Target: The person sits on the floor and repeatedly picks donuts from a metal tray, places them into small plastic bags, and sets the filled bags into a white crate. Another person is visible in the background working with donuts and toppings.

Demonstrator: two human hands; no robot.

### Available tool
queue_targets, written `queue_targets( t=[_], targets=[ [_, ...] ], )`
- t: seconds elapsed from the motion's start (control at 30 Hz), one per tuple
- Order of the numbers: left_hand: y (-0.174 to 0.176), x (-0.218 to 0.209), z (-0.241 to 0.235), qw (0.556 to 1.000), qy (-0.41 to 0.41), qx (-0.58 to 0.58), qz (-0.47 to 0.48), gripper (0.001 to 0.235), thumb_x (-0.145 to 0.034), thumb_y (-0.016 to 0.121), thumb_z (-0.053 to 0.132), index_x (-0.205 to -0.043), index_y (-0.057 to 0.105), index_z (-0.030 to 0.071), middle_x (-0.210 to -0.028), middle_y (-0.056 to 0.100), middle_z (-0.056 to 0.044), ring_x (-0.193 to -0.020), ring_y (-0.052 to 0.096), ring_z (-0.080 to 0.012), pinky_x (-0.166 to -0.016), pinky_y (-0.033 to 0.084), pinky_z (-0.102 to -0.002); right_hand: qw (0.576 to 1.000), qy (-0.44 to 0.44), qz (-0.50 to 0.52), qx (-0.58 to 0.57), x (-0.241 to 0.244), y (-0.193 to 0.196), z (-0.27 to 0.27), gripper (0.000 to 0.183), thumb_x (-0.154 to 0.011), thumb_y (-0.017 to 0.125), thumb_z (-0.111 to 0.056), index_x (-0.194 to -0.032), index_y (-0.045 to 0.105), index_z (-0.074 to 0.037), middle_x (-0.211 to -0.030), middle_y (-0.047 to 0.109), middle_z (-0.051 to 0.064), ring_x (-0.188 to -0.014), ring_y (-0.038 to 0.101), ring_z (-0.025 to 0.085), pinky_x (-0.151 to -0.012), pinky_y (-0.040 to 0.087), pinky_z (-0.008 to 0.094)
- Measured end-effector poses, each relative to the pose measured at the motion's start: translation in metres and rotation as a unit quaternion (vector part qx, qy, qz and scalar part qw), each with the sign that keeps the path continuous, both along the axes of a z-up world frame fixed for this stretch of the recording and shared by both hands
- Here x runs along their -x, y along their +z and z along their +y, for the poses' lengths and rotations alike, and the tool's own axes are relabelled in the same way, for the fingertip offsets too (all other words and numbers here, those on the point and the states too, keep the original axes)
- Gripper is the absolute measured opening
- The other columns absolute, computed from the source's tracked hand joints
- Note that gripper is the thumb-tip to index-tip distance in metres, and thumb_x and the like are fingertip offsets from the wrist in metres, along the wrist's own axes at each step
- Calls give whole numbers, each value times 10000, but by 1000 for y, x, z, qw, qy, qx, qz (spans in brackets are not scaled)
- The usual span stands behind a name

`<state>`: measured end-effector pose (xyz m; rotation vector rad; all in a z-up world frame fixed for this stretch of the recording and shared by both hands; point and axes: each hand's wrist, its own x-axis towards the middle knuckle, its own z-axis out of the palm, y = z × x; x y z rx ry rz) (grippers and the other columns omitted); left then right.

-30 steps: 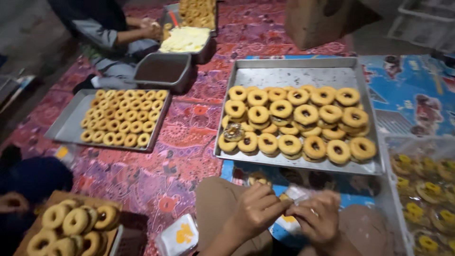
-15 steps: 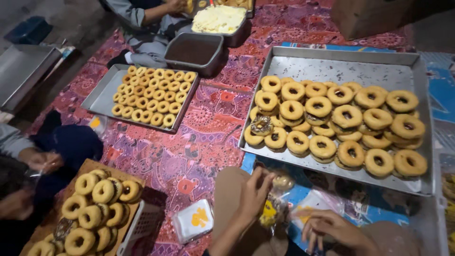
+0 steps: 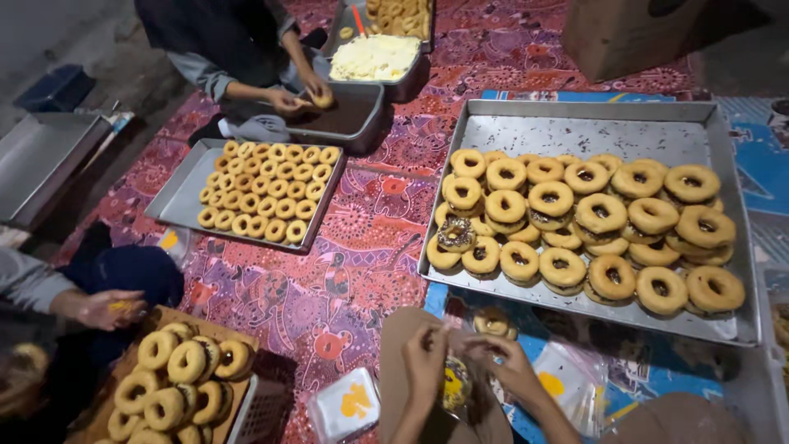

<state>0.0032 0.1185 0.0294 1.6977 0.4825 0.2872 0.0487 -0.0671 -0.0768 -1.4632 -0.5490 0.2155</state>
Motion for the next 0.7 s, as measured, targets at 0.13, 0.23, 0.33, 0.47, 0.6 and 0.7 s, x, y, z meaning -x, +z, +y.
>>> queue_targets(
  t=[0.13,0.23,0.33,0.47,0.6,0.7],
  targets=[
    [-9,-13,25,994,41,-58,-78,192,-933,733,178,-895,744,-10,-730,712,-64,-665,625,-100,-608,481,-271,972,-208,101,-44,-7,-21,50,223,-892,777,-164,-1001,790,31,-952,773,79,-851,712,119,-755,578,267],
    [-25,-1,42,969,41,-182,-161,175,-911,746,159,-883,731,-13,-797,701,-81,-722,656,-113,-659,528,-277,937,-244,222,-115,11,-55,72,166,-887,763,-145,-957,763,5,-861,727,34,-725,654,106,-648,515,264],
    [-50,32,52,988,49,-143,-40,172,-865,740,142,-847,706,-25,-743,672,-81,-640,643,-110,-580,526,-275,924,-183,336,-17,44,-86,77,177,-924,757,-189,-896,793,-17,-739,701,38,-611,554,121,-528,387,283],
    [-74,62,65,989,84,-109,47,148,-899,716,111,-837,689,-20,-642,643,-87,-597,578,-119,-556,479,-277,882,-71,77,459,86,-79,26,178,-873,722,-273,-796,760,-117,-746,702,68,-680,625,217,-588,433,398],
    [-70,49,75,997,60,-9,52,192,-915,751,119,-786,677,-2,-653,625,-55,-569,526,-103,-526,392,-259,905,247,9,345,105,6,-64,179,-926,655,-254,-857,694,-94,-814,681,69,-702,584,210,-608,429,408],
    [-66,24,59,1000,-21,-19,-8,161,-883,765,123,-776,675,43,-687,651,7,-618,553,-46,-552,451,-225,895,410,110,136,104,58,-126,195,-1002,585,-224,-967,640,-40,-870,664,49,-687,530,166,-590,404,376]
  ],
)
